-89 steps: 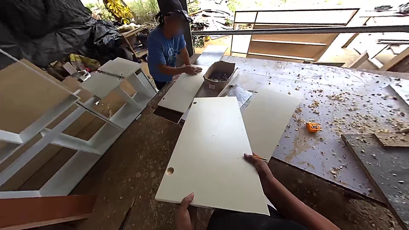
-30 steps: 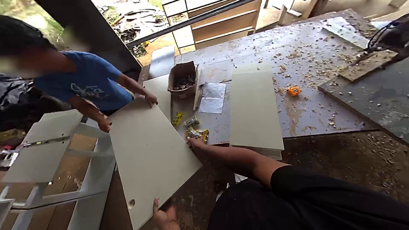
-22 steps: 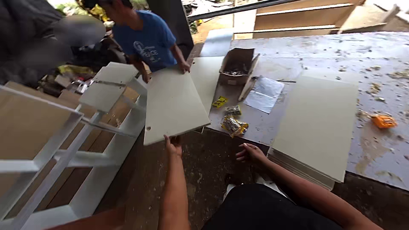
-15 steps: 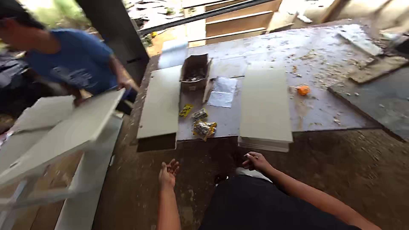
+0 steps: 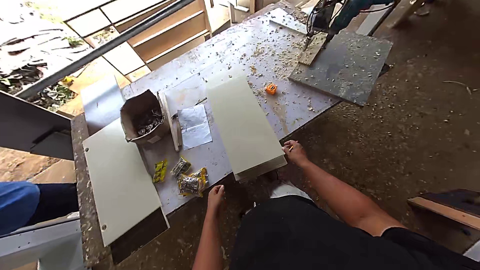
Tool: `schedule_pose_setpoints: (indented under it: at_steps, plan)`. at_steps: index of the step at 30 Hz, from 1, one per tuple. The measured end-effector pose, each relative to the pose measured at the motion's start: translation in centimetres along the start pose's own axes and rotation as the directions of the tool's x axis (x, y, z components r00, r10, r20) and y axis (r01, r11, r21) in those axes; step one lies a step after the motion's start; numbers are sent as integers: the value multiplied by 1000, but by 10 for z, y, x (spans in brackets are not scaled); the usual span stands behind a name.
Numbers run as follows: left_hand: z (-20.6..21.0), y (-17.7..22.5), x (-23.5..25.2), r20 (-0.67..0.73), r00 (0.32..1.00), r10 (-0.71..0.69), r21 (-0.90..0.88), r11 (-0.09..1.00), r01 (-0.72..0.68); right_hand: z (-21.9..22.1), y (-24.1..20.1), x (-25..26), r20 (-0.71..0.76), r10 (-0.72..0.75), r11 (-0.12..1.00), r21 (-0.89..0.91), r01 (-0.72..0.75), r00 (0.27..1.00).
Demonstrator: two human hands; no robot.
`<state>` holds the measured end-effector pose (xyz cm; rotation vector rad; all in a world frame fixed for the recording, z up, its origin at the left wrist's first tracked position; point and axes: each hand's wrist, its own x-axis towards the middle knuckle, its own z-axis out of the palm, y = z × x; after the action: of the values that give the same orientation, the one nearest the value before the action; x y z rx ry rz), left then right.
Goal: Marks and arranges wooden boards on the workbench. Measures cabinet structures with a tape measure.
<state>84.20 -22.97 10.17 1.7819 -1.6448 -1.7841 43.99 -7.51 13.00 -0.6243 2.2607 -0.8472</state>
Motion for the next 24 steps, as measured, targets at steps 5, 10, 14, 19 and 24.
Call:
schedule_pose_setpoints:
  at_steps: [5, 10, 14, 19, 24]
  plan:
    - [69, 75, 81, -80, 996, 29, 56, 998, -24, 2, 5, 109, 134, 119, 992, -51, -113, 984]
    - [117, 110, 121, -249, 968, -27, 220, 972, 84, 20, -1, 150, 342, 188, 978, -146, -146, 921]
    - [125, 113, 114, -280, 958, -56, 316, 937, 147, 14, -5, 144, 374, 215, 961, -244, -128, 902]
    - [129, 110, 108, -305, 951, -59, 250, 958, 140, 11, -5, 135, 368, 249, 951, -270, -153, 896]
    - [130, 104, 97, -283, 958, -45, 49, 997, 61, 10, 8, 130, 376, 248, 957, -240, -164, 893]
